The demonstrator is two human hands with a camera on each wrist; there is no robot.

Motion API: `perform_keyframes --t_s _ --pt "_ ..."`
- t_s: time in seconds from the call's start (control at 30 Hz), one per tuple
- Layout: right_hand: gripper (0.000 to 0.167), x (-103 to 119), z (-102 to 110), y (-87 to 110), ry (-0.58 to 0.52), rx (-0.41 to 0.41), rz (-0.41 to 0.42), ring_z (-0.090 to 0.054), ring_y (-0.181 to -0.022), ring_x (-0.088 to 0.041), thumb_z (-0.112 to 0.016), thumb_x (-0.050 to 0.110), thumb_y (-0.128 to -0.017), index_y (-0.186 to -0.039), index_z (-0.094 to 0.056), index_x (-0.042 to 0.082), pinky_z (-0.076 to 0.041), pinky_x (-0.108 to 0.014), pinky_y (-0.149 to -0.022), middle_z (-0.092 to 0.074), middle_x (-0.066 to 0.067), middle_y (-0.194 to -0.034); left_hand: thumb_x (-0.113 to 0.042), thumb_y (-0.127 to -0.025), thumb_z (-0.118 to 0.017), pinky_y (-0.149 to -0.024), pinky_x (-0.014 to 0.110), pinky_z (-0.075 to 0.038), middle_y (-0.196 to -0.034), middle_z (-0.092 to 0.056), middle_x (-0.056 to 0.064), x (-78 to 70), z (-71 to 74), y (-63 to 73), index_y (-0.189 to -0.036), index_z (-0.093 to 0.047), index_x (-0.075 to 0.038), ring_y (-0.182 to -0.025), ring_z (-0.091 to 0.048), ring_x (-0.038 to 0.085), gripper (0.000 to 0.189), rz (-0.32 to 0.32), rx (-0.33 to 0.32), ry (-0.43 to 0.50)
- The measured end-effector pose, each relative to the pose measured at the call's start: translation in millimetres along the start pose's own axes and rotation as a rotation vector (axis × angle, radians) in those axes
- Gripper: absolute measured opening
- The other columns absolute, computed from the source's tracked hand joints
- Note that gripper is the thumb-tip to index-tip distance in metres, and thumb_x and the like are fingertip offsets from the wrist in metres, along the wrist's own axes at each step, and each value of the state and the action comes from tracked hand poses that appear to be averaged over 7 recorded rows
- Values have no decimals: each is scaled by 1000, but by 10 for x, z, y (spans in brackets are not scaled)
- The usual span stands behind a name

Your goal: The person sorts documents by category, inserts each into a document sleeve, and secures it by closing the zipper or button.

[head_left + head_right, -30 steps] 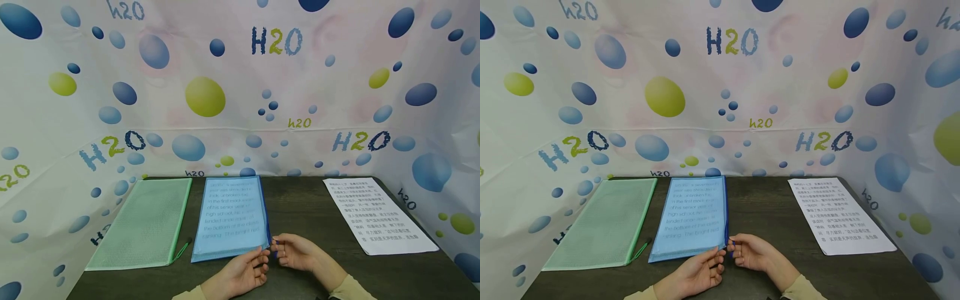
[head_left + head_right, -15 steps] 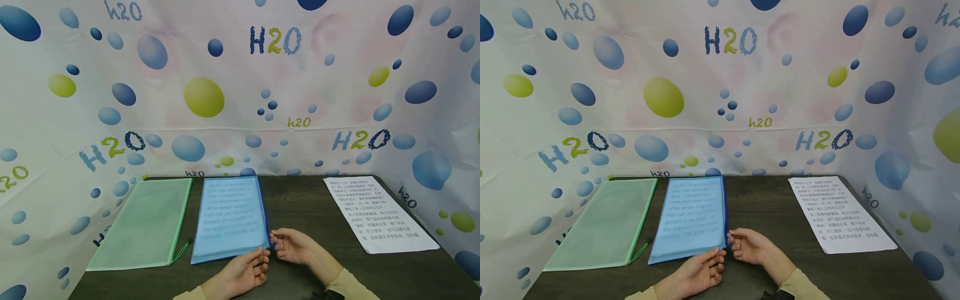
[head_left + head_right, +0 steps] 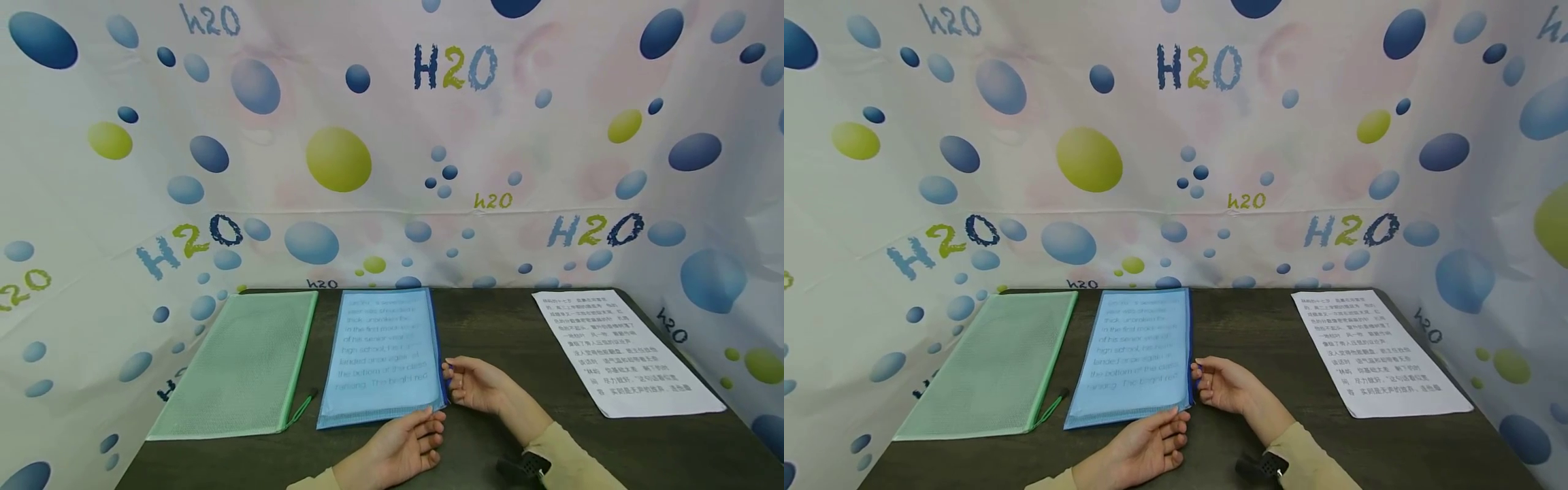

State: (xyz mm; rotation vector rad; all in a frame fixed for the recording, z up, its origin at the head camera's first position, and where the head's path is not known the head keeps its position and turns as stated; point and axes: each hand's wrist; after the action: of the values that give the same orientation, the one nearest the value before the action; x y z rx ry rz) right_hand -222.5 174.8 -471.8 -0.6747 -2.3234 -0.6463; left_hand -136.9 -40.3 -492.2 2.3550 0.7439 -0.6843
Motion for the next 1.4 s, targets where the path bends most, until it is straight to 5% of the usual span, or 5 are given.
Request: perform_keyframes --t_s 0.97,1.4 --pt "36 417 225 -317 29 -100 26 -39 -61 -5 -32 20 -106 -89 -62 10 -32 -20 -60 -58 7 -76 -35 -99 -53 -77 21 -44 -91 -60 -8 2 -12 -2 -104 -62 -16 -86 -55 4 21 15 -20 8" --pt "34 658 269 -498 46 -222 58 -39 -61 -7 -39 21 -105 -86 -64 9 -32 -21 -60 -61 4 -74 -34 -99 -52 -77 21 -44 -90 -60 -9 4 -19 -3 -103 -62 -17 -85 -55 3 21 11 -18 -4"
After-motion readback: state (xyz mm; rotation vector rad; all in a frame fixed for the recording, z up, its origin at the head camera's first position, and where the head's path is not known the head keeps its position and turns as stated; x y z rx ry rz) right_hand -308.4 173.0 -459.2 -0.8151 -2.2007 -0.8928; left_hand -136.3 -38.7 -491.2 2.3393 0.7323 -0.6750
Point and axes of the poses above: each hand's wrist, its own y-axis away from the middle knuckle, its own z-axis out of the back of the hand, x = y × z
